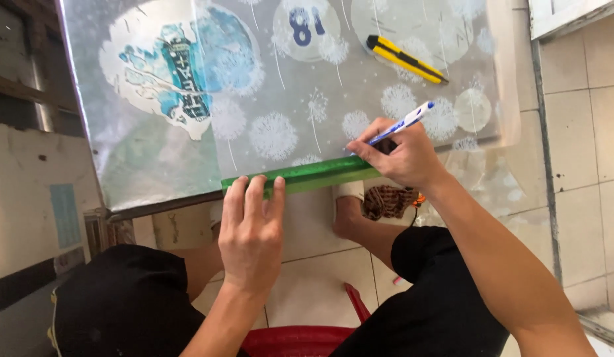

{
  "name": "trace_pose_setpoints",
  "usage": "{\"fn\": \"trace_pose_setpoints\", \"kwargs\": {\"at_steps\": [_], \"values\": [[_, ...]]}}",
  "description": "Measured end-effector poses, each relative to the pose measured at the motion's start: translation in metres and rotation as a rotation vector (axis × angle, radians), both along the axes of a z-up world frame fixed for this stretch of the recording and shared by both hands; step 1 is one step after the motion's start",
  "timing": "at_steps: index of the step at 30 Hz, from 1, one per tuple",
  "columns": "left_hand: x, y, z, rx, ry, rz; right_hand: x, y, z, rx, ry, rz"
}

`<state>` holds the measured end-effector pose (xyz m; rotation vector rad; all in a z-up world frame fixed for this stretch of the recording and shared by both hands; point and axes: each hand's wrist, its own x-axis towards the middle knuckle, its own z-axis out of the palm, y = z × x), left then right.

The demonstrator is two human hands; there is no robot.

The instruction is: The person uses a green ruler and a pen to mark lines on a decorative film, then uses a utility knife to cut the film along the ruler.

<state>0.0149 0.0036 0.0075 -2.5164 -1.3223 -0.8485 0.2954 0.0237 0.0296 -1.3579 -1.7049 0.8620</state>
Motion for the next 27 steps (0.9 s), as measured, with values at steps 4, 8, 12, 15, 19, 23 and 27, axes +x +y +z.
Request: {"fn": "trace_pose_setpoints", "kwargs": {"at_steps": [4,8,12,15,19,23,27], "values": [[0.0,0.001,0.0,0.015,0.012,0.015,-0.001,0.0,-0.002,0.02,-0.004,-0.019],[-0.002,-0.001,0.0,-0.015,0.026,0.001,-0.002,-0.002,-0.001,0.022,-0.01,-0.022],[-0.002,-0.002,0.0,-0.032,0.037,0.004,0.0,-0.003,-0.011,0.074,-0.037,-0.048],[-0.002,-0.002,-0.002,-0.032,0.043,0.004,0.0,-0.001,-0.009,0.056,-0.031,-0.041],[-0.003,-0.002,-0.002,-0.021,0.052,0.005,-0.001,-0.002,-0.01,0.058,-0.039,-0.053],[-0.002,0.0,-0.002,-0.019,0.05,0.011,0.0,-0.001,-0.01,0.046,-0.029,-0.054],[-0.001,-0.001,-0.001,-0.017,0.053,0.015,-0.002,-0.001,-0.009,0.043,-0.021,-0.065]]}}
